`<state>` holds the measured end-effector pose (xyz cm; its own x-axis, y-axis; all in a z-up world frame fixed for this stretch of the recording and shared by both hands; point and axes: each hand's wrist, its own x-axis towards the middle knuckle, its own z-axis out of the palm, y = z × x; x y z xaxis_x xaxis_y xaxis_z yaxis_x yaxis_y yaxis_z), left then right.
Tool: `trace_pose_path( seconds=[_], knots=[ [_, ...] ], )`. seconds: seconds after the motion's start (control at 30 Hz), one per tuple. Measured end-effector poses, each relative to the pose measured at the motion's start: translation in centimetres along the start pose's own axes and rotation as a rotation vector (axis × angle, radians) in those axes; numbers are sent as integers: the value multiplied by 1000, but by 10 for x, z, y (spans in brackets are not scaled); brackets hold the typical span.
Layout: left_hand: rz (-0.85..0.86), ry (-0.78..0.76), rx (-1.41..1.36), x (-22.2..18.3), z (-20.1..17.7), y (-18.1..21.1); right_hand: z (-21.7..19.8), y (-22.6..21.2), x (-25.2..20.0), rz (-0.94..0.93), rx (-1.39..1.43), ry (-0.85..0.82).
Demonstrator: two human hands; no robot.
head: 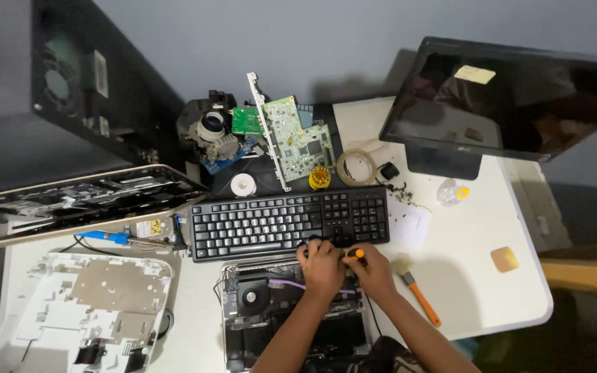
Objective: Repairing a laptop by removing screws and cleaning internal components with a brush
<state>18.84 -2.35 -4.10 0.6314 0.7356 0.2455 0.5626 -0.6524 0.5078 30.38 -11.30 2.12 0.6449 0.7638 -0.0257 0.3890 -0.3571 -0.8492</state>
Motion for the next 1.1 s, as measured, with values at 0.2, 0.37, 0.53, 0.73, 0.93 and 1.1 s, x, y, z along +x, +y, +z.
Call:
trace_pose_path(
  seconds=[0.2, 0.37, 0.53, 0.73, 0.93, 1.1],
  knots=[
    [-6, -95, 0, 6, 0, -3, -18, 10, 15, -77, -25, -154],
    [-38, -117, -31, 12, -3, 1, -29, 0, 15, -15, -43, -141],
    [-84, -94, -36, 13, -6, 5, -27, -14, 17, -153, -219, -254],
    [-97, -138, -38, 13, -21, 12, -34, -19, 13, -34, -105, -299],
    [-94, -149, -49, 15, -24, 11, -36, -32, 21, -100, -213, -250],
    [-95, -185, -72, 17, -28, 11, -38, -30, 29, -236, -328, -307]
  ],
)
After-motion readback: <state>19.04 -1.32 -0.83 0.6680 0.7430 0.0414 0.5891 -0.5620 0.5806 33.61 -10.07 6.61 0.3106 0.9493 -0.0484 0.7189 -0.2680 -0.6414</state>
